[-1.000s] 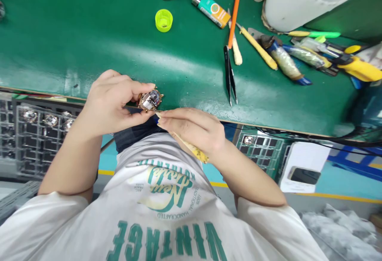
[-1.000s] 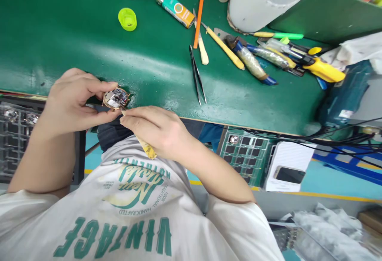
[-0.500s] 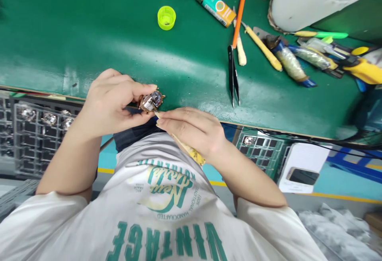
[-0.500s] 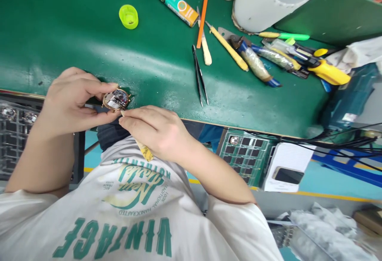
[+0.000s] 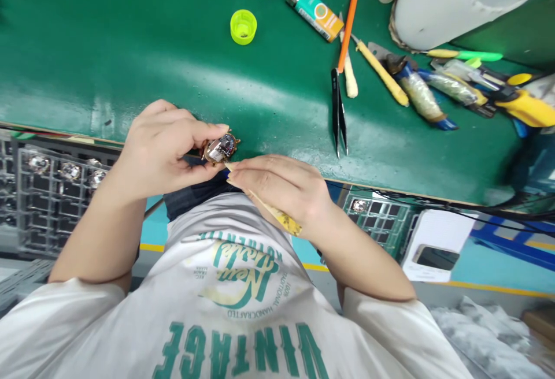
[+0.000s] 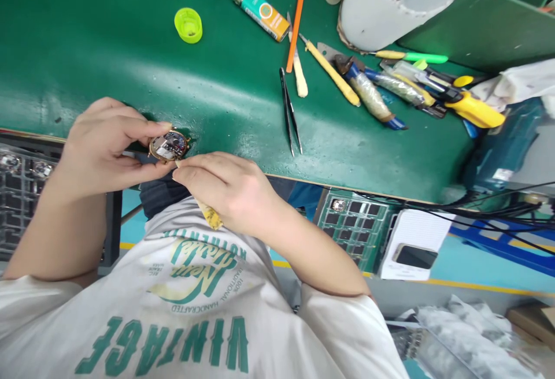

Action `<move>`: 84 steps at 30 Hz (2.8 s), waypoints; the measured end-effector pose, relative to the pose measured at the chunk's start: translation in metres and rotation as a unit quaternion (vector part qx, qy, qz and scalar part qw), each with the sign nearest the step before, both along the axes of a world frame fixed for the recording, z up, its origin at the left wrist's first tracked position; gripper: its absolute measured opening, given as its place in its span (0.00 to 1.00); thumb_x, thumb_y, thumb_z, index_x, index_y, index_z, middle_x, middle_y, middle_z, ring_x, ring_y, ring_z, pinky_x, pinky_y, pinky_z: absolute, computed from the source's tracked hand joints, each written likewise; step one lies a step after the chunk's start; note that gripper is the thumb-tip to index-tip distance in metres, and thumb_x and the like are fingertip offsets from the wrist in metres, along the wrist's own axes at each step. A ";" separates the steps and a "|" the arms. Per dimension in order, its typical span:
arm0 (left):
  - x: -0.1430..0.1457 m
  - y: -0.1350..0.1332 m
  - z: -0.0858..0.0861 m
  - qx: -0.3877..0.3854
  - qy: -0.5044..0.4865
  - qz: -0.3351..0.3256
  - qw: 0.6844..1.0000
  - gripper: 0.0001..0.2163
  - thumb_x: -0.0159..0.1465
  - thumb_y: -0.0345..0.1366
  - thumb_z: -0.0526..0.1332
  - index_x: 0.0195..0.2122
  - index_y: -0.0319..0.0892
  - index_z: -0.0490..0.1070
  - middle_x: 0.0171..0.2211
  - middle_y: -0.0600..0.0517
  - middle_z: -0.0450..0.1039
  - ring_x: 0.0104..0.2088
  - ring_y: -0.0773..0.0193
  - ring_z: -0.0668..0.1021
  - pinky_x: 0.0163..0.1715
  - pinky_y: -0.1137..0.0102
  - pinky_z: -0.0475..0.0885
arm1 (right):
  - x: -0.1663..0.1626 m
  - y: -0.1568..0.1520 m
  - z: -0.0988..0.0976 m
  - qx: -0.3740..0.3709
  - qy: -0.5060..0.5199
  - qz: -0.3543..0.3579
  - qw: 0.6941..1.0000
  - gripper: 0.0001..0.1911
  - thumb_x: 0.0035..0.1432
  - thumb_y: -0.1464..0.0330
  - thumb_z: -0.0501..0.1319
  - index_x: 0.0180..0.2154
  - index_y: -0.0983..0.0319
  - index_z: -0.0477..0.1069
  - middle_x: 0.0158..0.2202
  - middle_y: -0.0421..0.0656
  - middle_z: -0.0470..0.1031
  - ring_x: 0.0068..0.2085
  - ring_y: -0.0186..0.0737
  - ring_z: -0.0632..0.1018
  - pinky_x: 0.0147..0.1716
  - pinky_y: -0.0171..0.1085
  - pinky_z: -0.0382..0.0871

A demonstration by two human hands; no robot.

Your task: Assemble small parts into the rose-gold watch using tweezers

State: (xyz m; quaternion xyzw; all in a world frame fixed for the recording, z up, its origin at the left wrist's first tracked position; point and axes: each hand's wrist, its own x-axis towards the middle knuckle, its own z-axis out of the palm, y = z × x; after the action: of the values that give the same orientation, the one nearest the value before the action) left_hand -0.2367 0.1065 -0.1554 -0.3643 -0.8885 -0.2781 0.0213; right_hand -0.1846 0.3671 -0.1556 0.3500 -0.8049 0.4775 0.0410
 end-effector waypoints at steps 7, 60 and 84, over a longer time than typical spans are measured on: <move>0.000 -0.001 -0.001 -0.003 0.003 -0.001 1.000 0.13 0.72 0.45 0.68 0.54 0.46 0.76 0.35 0.57 0.83 0.34 0.62 0.82 0.39 0.61 0.70 | -0.003 0.000 0.005 0.015 -0.007 0.007 1.000 0.11 0.74 0.76 0.61 0.52 0.63 0.79 0.52 0.52 0.86 0.53 0.44 0.87 0.54 0.42 0.86; 0.001 -0.001 0.003 -0.028 -0.005 -0.004 1.000 0.16 0.73 0.45 0.66 0.58 0.46 0.73 0.35 0.57 0.80 0.38 0.62 0.82 0.41 0.61 0.71 | -0.009 0.017 -0.003 -0.132 -0.070 -0.166 0.975 0.09 0.66 0.72 0.72 0.47 0.58 0.83 0.47 0.46 0.87 0.46 0.44 0.88 0.45 0.41 0.86; 0.000 0.000 0.000 -0.018 0.007 -0.005 1.000 0.16 0.73 0.47 0.65 0.57 0.48 0.72 0.38 0.57 0.81 0.37 0.60 0.82 0.40 0.61 0.70 | -0.004 -0.017 -0.005 -0.108 -0.104 -0.141 0.979 0.06 0.65 0.75 0.71 0.42 0.60 0.81 0.40 0.41 0.88 0.37 0.34 0.87 0.40 0.29 0.83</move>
State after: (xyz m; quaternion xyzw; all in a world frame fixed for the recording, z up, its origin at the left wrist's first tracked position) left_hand -0.2370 0.1061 -0.1555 -0.3707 -0.8914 -0.2598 0.0200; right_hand -0.1881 0.3498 -0.1607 0.1752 -0.7896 0.5848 0.0616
